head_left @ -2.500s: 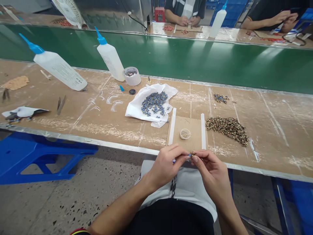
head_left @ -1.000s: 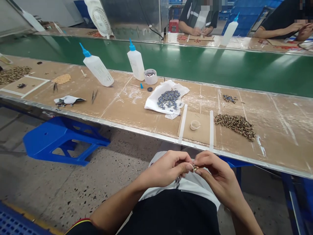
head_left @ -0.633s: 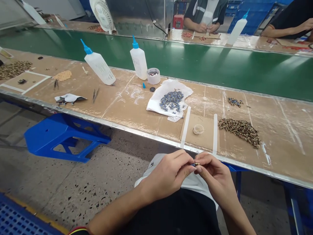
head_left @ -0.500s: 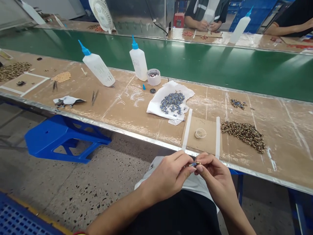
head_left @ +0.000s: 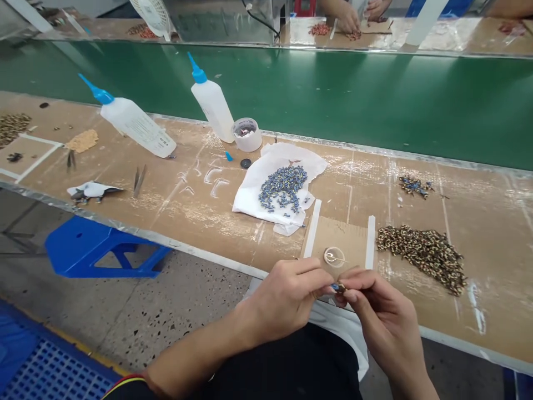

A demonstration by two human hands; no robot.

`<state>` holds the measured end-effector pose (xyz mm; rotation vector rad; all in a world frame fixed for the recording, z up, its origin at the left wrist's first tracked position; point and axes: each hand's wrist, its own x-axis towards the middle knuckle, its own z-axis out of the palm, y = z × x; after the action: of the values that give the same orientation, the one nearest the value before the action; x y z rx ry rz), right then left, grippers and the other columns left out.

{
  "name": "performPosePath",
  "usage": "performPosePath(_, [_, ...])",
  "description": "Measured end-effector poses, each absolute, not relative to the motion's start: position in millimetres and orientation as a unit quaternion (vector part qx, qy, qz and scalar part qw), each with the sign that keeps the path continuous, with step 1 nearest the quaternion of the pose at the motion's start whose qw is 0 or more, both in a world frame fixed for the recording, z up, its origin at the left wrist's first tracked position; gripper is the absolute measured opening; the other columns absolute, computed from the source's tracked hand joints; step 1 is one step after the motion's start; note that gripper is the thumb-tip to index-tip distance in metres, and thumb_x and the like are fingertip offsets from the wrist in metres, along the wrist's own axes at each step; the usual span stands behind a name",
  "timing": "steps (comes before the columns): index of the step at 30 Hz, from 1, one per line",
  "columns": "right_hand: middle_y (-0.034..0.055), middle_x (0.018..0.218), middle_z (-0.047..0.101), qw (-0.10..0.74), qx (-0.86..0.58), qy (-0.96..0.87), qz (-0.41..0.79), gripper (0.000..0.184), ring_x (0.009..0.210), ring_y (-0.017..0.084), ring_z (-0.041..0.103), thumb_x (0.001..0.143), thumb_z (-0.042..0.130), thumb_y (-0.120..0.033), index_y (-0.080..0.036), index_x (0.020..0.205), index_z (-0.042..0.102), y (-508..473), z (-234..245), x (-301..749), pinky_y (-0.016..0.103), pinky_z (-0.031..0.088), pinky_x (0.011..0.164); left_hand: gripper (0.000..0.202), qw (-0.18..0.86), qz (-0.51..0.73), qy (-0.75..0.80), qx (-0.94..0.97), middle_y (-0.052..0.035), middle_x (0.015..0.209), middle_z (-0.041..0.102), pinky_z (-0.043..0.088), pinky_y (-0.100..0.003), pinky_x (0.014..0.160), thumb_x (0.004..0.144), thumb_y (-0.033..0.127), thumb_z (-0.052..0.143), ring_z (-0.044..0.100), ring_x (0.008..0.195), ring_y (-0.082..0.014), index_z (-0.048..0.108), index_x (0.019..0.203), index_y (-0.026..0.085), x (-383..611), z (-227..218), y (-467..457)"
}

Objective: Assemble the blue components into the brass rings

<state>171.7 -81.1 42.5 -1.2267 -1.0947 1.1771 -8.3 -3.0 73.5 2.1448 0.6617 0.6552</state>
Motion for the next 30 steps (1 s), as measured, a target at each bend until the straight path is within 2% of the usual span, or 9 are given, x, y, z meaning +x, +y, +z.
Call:
performPosePath(7, [0.0029, 0.087, 0.063, 0.545, -0.529, -0.483, 0.435, 0.01, 0.074, 0.012, 0.062, 0.092, 0.062, -0.013, -0.023, 0.094, 0.064, -75, 50, 195, 0.02, 0.053, 0.062, 0.02, 0.34, 0.226, 0.266, 0.873, -0.0013, 0.074, 0.054, 0.04, -0.022, 0.057, 0.098, 0.011, 0.045, 0.047, 0.062, -0.0109, 0.062, 0.087, 0.012, 21, 83, 8])
performPosePath(18, [0.0007, 0.076, 0.061, 0.49, -0.49, -0.51, 0.509, 0.014, 0.064, 0.013, 0.057, 0.094, 0.058, -0.014, -0.023, 0.083, 0.058, -83, 49, 224, 0.024, 0.048, 0.058, 0.029, 0.206, 0.161, 0.204, 0.943, -0.0006, 0.069, 0.052, 0.034, -0.027, 0.053, 0.094, 0.006, 0.037, 0.043, 0.057, -0.0131, 0.055, 0.074, 0.016, 41, 88, 7])
performPosePath(24, [0.0005, 0.073, 0.059, 0.469, -0.47, -0.534, 0.523, 0.019, 0.063, 0.013, 0.056, 0.095, 0.057, -0.015, -0.022, 0.078, 0.051, -83, 46, 221, 0.024, 0.047, 0.057, 0.026, 0.175, 0.097, 0.184, 0.962, -0.0018, 0.073, 0.056, 0.035, -0.028, 0.054, 0.088, 0.002, 0.037, 0.046, 0.058, -0.0139, 0.054, 0.074, 0.017, 34, 95, 3])
performPosePath(30, [0.0002, 0.074, 0.06, 0.487, -0.471, -0.556, 0.482, 0.019, 0.063, 0.013, 0.056, 0.095, 0.056, -0.014, -0.022, 0.079, 0.051, -91, 48, 209, 0.024, 0.046, 0.057, 0.022, 0.195, 0.078, 0.183, 0.96, -0.0034, 0.079, 0.06, 0.036, -0.026, 0.054, 0.086, 0.001, 0.04, 0.049, 0.061, -0.0142, 0.055, 0.079, 0.016, 26, 103, 0])
